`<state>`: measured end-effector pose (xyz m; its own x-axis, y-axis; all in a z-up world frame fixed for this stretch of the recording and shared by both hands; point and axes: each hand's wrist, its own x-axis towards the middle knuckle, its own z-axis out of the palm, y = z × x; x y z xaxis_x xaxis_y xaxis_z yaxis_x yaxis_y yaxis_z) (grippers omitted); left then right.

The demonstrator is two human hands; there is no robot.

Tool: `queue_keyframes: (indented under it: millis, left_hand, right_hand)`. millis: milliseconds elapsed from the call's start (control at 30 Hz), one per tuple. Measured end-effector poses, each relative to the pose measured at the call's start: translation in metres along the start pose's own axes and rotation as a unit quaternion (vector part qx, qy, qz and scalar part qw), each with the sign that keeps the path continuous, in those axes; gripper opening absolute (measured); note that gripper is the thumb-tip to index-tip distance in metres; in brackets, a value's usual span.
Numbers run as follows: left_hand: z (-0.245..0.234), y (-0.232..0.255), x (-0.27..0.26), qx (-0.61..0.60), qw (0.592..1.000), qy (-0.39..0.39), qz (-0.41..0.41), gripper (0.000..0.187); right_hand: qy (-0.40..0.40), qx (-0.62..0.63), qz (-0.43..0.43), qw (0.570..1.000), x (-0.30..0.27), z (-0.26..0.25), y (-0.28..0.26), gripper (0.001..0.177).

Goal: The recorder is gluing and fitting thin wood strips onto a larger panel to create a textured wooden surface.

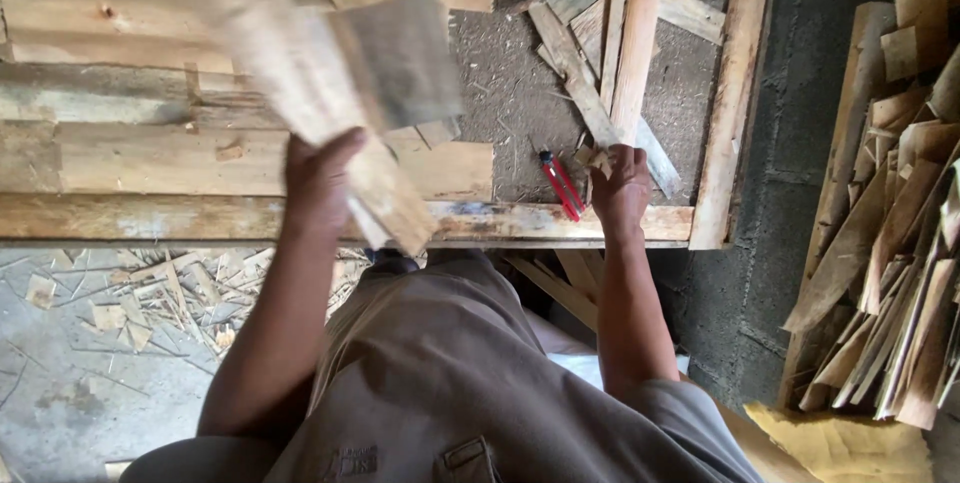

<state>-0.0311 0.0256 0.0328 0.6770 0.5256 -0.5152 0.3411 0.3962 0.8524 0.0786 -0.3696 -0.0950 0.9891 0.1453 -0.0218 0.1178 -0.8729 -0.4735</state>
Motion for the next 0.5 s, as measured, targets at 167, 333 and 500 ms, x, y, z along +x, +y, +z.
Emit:
queue_keyframes:
  millis: [167, 333, 500]
  left_hand:
    - [-0.097, -0.035, -0.011, -0.047, 0.993, 0.096, 0.046, 0.046]
    - [-0.145, -0.020, -0.058, -0.153, 0.966, 0.122, 0.169, 0.056]
    - [-0.212, -0.054, -0.082, -0.179, 0.951, 0.180, 0.175, 0.054]
  right_hand:
    - [0.033, -0.009, -0.014, 0.999, -0.007, 0.031, 0.019, 0.023]
    - [0.084, 0.092, 0.023, 0.992, 0.000, 0.060, 0.045, 0.015]
    - [0.126, 0.016, 0.015, 0.992, 0.001, 0.058, 0.046, 0.010]
